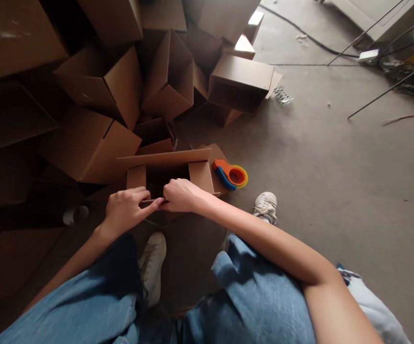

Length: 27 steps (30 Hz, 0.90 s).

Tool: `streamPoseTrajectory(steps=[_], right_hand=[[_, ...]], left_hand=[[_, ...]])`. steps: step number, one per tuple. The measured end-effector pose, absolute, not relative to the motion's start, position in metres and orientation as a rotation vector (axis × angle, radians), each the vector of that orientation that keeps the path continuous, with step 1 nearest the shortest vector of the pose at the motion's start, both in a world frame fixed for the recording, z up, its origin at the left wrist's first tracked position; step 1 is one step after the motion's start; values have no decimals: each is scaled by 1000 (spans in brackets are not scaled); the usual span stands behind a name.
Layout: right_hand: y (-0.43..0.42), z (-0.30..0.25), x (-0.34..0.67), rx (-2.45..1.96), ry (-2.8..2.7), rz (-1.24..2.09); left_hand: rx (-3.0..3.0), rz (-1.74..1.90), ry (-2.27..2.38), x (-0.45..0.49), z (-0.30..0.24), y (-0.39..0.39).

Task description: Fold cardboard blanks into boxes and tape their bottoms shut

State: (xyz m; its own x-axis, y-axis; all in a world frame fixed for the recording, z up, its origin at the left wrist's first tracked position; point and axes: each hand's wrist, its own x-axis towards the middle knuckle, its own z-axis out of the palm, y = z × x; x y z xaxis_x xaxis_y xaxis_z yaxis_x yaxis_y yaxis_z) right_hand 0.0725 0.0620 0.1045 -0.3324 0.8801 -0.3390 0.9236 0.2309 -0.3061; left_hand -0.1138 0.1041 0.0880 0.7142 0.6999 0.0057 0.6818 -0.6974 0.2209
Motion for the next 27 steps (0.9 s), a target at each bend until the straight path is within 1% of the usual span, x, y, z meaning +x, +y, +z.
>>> streamPoseTrajectory(steps=[6,9,13,15,20,23,27], right_hand=[[67,98,78,1712,2411,-769],[70,95,80,1708,2387,-884],[73,93,82,1727,2348,-1025],[76,90,83,1741,2386,-950],[86,67,85,1749,2484,-617],[92,55,85,1741,2483,-622],[94,51,85,1771,2470,-676]], left_hand=[[2709,43,1040,-114,87,112],[2692,-16,1010,-114,84,116],[2654,67,1070,-111,77,121],[2647,135,1094,-109,73,123],[2602,250,1118,-106,56,133],[2558,298,1114,-106,48,138],[2580,281,1122,-106,44,138]])
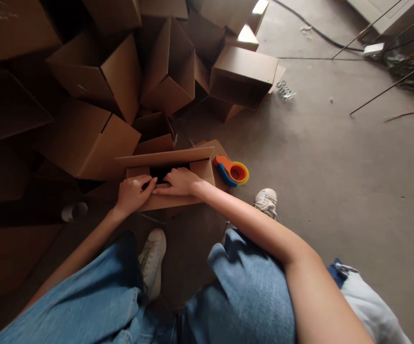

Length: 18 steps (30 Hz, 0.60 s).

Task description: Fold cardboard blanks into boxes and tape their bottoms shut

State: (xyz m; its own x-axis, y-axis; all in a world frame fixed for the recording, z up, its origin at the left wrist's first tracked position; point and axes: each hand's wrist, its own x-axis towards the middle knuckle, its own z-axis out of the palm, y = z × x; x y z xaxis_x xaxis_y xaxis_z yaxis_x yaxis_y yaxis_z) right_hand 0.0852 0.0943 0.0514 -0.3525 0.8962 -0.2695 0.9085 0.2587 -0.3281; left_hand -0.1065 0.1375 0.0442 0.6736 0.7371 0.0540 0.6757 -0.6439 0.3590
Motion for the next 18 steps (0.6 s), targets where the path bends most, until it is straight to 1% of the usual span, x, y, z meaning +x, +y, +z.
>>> streamPoseTrajectory(steps=[8,14,18], right_hand=[[91,52,85,1783,2468,-693],[91,51,86,1789,2491,-707],[90,50,86,1793,2493,-714]], left_hand=[[2581,305,1101,-110,42,133],[2513,427,1109,-110,42,133],[2497,442,1120,-110,41,132]])
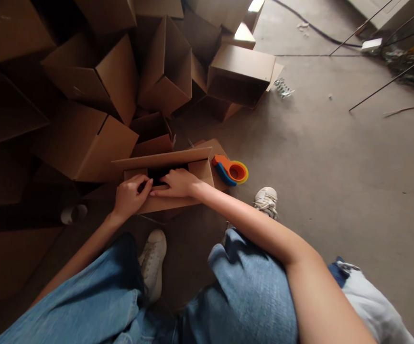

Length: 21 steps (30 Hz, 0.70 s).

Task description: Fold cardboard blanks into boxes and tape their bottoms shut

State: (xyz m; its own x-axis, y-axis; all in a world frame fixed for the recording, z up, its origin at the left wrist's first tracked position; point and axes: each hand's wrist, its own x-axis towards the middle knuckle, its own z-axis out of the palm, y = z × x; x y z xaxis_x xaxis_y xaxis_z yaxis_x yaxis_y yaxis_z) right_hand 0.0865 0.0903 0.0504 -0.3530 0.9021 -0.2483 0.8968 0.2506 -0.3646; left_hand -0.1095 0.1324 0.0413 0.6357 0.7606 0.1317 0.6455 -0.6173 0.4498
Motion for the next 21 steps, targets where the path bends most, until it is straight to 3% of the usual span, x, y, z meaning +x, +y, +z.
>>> streamPoseTrajectory(steps=[12,21], right_hand=[[90,47,87,-1754,-2461,661],[85,32,90,-1359,-2322,152]], left_hand=[[2531,519,1092,-110,36,133],[2486,706,1049,-112,35,133]])
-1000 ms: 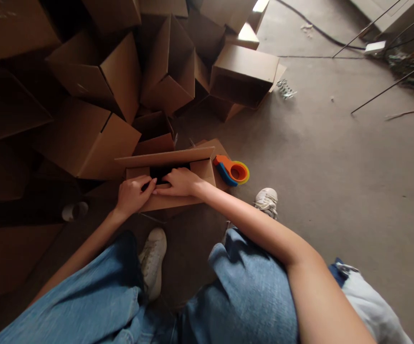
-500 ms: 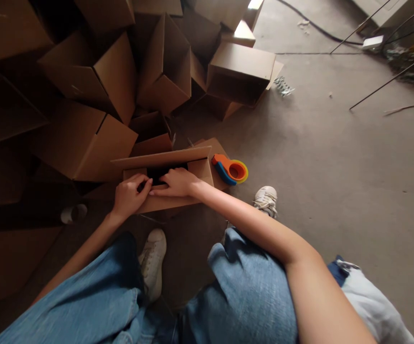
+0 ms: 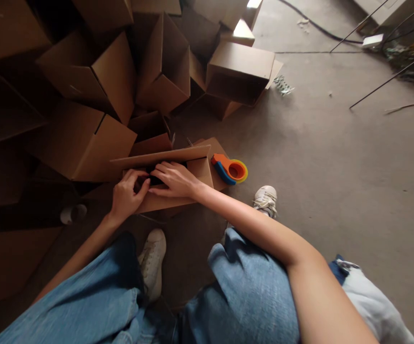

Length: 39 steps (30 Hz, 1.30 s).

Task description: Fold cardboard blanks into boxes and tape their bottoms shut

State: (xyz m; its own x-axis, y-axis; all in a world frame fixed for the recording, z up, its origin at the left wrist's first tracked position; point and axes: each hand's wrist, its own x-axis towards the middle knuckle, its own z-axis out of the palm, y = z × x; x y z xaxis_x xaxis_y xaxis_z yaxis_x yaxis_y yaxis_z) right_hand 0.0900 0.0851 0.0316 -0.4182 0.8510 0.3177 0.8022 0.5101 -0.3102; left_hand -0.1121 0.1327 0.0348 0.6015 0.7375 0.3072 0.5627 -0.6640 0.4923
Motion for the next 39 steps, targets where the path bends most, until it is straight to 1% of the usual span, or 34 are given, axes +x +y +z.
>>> streamPoseTrajectory(steps=[5,11,14,19,28,33,39], right_hand=[[79,36,90,-1292,-2191,36],[74,41,87,-1480,-2046,-143],[76,41,86,-1516,-2037,-140],[79,39,87,-1489,-2055,-117],[80,38,87,-1501,-2047,-47],[80,37,87,-1498,-2042,-45],[78,38,87,-1485,-2034,-42]], left_hand=[[2529,786,1070,-113,34,131],[2716,855,957,-113,33,131],[2788,868,980,-113,31,129],[2728,761,1118,-111,30,129],[2717,739,1207,-106,37,126],[2686,769,1226,-105,37,126],[2671,892,1176,-105,36,127]])
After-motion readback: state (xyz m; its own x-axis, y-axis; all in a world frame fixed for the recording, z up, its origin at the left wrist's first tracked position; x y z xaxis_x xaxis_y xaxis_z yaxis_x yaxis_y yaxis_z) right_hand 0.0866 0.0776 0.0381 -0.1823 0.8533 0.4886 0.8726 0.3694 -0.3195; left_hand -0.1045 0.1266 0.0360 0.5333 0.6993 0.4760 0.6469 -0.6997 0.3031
